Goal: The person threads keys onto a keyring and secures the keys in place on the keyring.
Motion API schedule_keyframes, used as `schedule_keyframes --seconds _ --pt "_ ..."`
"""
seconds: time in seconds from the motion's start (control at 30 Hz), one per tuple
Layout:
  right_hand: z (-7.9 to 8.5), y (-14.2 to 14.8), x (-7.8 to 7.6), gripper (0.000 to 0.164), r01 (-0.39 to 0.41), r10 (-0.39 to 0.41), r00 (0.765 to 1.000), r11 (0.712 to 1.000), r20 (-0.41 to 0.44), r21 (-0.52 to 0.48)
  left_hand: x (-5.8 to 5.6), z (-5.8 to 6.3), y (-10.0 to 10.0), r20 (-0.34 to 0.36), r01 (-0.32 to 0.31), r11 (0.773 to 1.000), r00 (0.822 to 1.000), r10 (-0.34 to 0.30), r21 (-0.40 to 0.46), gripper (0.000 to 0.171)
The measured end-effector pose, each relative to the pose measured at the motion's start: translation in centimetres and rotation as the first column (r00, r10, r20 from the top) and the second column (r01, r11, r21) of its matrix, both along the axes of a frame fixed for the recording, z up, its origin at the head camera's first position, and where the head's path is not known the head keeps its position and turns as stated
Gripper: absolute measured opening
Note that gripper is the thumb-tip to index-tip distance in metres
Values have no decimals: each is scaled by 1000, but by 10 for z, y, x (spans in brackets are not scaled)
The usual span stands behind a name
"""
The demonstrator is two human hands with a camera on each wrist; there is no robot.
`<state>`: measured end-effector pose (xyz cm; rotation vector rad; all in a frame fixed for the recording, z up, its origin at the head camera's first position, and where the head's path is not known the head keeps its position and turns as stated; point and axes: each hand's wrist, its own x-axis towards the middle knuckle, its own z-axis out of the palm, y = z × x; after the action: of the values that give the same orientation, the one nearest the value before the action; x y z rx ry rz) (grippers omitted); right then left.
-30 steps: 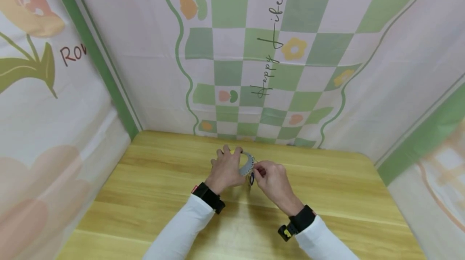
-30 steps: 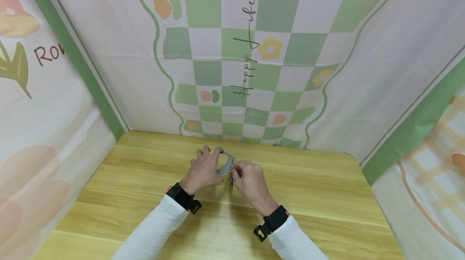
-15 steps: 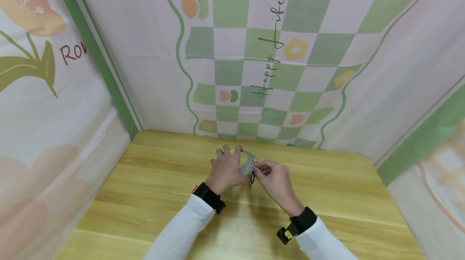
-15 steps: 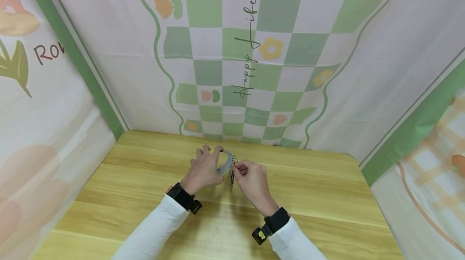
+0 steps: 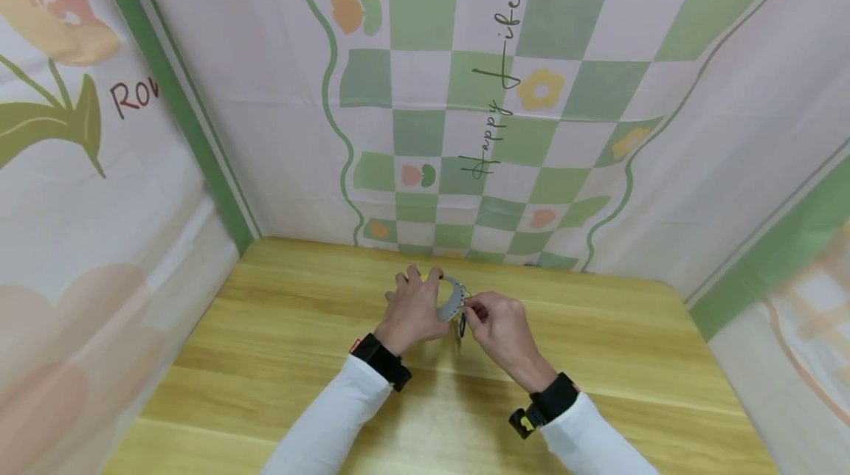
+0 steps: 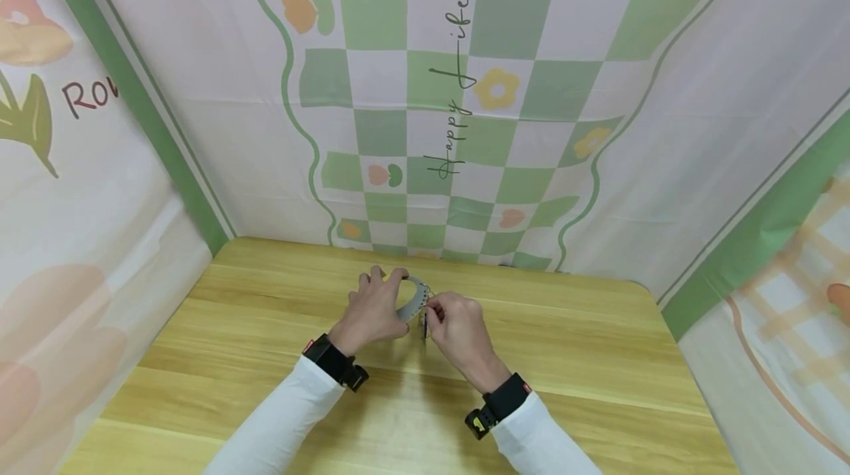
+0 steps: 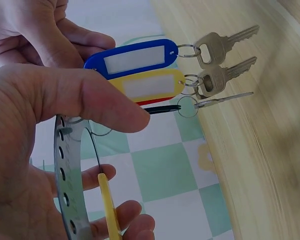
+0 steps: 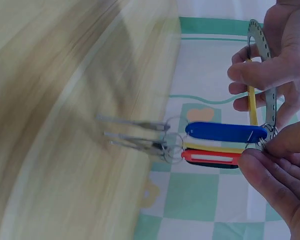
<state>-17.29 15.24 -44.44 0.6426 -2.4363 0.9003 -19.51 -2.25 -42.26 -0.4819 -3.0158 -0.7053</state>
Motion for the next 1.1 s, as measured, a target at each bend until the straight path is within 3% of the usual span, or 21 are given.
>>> schedule_keyframes --seconds 0.2,0.37,0.53,0.77,1.1 --pt "0 1 -1 10 -34 42 993 997 -107 76 0 0 0 27 0 1000 1000 0 24 81" --pt "-1 3 -1 12 -28 70 971 983 -230 180 1 1 0 56 -4 1000 998 3 29 82" --pt "-2 4 -2 17 -30 103 949 970 -296 243 0 1 1 72 -6 999 997 4 35 84" --pt "-3 5 -2 19 -45 130 940 964 -316 261 -1 0 -1 60 -3 999 998 1 39 80" --pt "-5 6 -3 19 -75 147 953 962 -266 261 0 2 -3 63 6 1000 998 -8 30 78"
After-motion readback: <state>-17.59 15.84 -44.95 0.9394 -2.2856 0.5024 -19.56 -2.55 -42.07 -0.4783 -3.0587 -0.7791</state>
